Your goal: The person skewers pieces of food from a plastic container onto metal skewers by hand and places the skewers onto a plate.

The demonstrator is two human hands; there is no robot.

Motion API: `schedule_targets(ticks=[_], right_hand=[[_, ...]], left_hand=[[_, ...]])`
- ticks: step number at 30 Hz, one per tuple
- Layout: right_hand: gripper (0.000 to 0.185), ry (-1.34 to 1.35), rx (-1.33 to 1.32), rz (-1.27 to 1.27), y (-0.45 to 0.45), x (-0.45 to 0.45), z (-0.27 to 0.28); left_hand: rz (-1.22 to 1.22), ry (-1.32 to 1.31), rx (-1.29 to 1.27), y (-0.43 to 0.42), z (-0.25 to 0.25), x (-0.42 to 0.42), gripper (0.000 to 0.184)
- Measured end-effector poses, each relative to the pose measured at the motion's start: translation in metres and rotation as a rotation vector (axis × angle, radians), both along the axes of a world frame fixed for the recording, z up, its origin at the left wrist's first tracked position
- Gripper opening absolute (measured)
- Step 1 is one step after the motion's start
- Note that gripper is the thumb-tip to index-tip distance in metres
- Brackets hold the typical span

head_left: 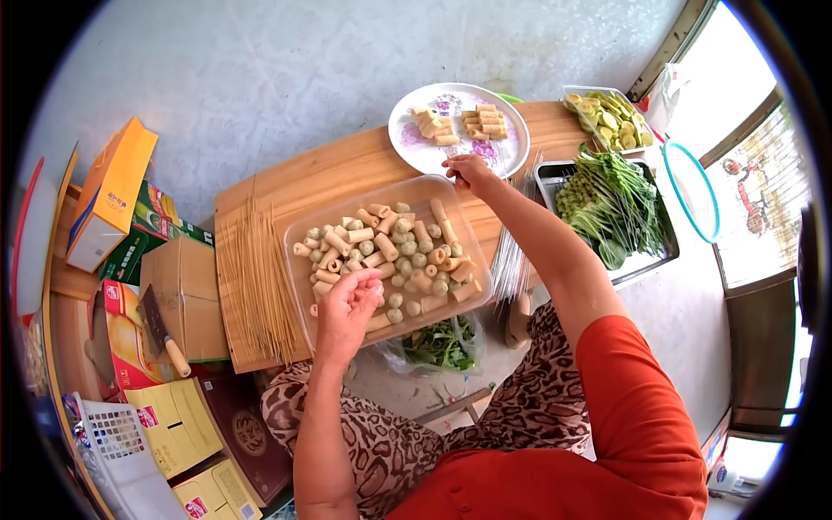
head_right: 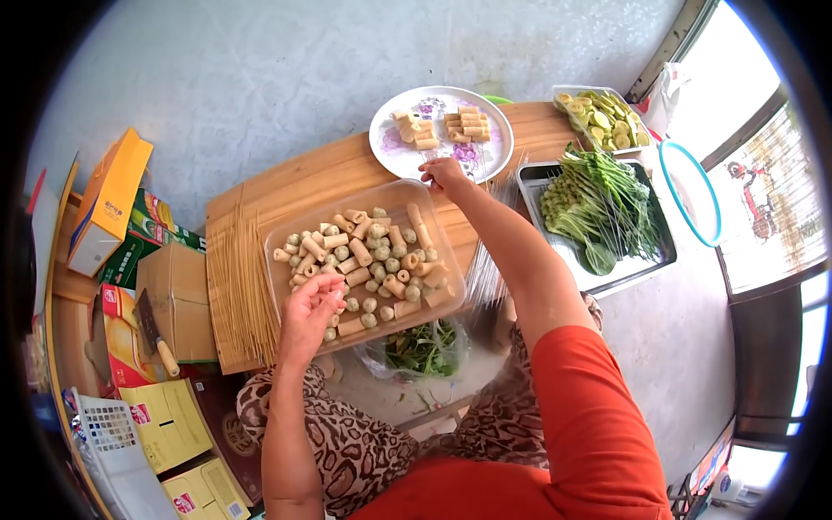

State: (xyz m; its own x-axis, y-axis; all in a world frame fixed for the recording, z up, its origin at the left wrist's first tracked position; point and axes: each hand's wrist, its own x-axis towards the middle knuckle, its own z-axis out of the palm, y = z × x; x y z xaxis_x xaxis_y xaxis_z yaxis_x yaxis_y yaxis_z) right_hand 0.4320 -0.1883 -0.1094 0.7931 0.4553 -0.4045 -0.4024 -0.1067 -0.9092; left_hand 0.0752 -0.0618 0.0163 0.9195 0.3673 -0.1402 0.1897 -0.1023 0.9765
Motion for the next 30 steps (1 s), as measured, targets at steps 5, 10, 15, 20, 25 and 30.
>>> schedule_targets(ticks=[5, 10, 15, 20, 25, 30], right_hand=[[0.017, -0.074, -0.06, 0.047, 0.004, -0.003, 0.0], [0.018, 0.092, 0.195, 0.089, 0.013, 0.007, 0.008], [0.014, 0.088, -0.052, 0.079, 0.007, 0.014, 0.007], [0.007, -0.188, -0.308, 0.03, 0.004, 0.009, -0.001], [0.009, -0.525, -0.622, 0.29, 0.011, 0.009, -0.006], [0.016, -1.008, -0.767, 0.174, -0.003, 0.006, -0.008]], left_hand=[[-0.021, 0.007, 0.036, 0.0, -0.003, 0.0, 0.025], [-0.037, 0.025, 0.083, -0.001, -0.004, 0.0, 0.025], [-0.014, 0.026, 0.092, -0.004, 0.001, 0.002, 0.026], [-0.028, 0.022, 0.135, -0.006, 0.001, 0.002, 0.026], [-0.045, 0.031, 0.155, -0.008, 0.002, 0.003, 0.026], [-0.034, 0.02, 0.179, -0.008, -0.002, 0.005, 0.026]])
